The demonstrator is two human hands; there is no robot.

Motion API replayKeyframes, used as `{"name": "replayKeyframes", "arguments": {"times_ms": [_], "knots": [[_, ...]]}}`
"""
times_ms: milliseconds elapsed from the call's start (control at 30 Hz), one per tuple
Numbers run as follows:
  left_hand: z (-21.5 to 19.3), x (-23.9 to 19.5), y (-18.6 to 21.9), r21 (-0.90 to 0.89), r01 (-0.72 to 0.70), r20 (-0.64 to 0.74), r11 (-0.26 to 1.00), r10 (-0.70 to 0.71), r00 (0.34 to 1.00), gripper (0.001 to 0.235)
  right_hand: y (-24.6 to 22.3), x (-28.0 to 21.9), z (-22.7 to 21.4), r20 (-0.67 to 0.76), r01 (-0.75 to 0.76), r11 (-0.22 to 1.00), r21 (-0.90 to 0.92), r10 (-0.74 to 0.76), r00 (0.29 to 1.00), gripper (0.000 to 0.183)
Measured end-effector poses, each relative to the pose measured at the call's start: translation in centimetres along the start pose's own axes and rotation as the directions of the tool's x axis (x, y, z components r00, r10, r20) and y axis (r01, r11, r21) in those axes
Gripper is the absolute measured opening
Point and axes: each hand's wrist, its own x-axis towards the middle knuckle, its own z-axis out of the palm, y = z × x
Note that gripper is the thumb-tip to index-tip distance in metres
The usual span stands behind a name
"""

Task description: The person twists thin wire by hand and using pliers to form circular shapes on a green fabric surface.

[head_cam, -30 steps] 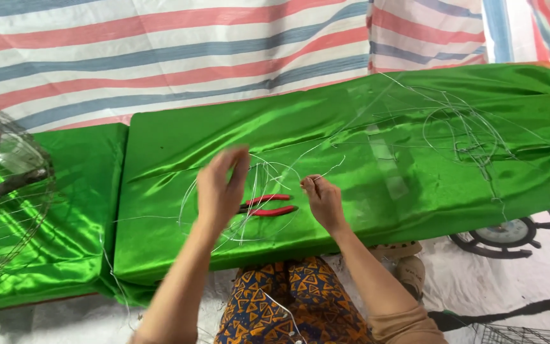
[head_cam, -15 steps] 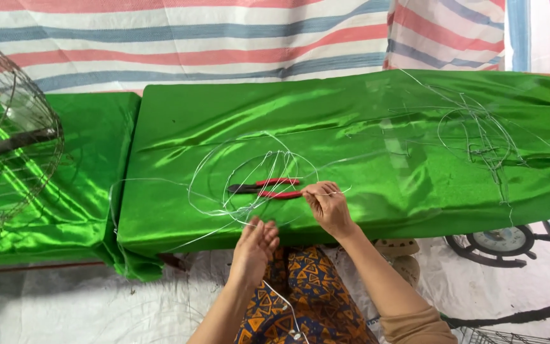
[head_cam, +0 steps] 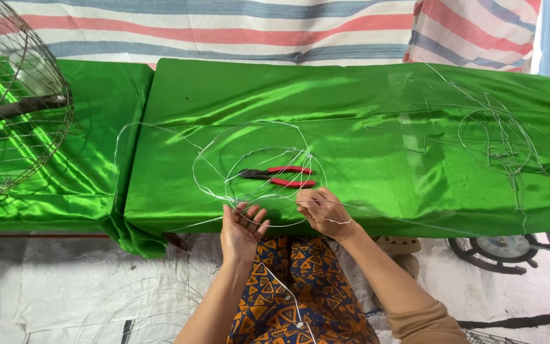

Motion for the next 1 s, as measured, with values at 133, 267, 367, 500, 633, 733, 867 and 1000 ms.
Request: {"name": "replayKeyframes", "arguments": {"times_ms": [133, 267, 367, 500, 633, 733, 867, 1000], "knots": [[-1.3, 0.8, -0.3, 0.077, -0.001, 0.005, 0.997, 0.0, 1.0, 0.043, 0.1, -0.4, 0.7, 0.062, 0.0, 0.998, -0.064, 0.004, 0.998, 0.018], [-1.2, -0.6, -1.1, 0.072, 0.017, -0.015, 0.997, -0.016, 1.0, 0.044, -1.3, 1.2, 0.3, 0.123, -0.019, 0.995, -0.093, 0.031, 0.992, 0.017], [-0.8, -1.5, -1.5, 0.047, -0.005, -0.021, 0.999, 0.006, 1.0, 0.045, -3.2, 3.4, -0.9, 0.171, -0.036, 0.989, -0.146, 0.061, 0.983, 0.016], [0.4, -3.3, -1.3, 0.052, -0.056, 0.0, 0.997, 0.057, 0.998, 0.045, -3.1, 3.2, -0.6, 0.394, -0.094, 0.987, -0.128, 0.137, 0.909, 0.026], [0.7, -3.9, -1.3, 0.062, -0.072, 0.015, 0.995, 0.071, 0.997, 0.045, -3.6, 2.8, 0.8, 0.448, -0.13, 0.981, -0.145, 0.182, 0.875, 0.032], [0.6, -3.8, -1.7, 0.077, -0.083, 0.025, 0.994, 0.081, 0.996, 0.041, -3.2, 1.8, 2.5, 0.46, -0.067, 0.975, -0.21, 0.16, 0.873, 0.032], [0.2, -2.9, -2.6, 0.095, -0.094, 0.068, 0.991, 0.087, 0.994, 0.039, -3.1, 2.7, 3.9, 0.476, 0.012, 0.946, -0.323, 0.152, 0.866, 0.025], [0.9, -4.3, -3.4, 0.117, -0.126, 0.073, 0.985, 0.118, 0.99, 0.029, -2.4, 3.1, 6.3, 0.723, -0.199, 0.949, -0.242, 0.314, 0.616, 0.024]]}}
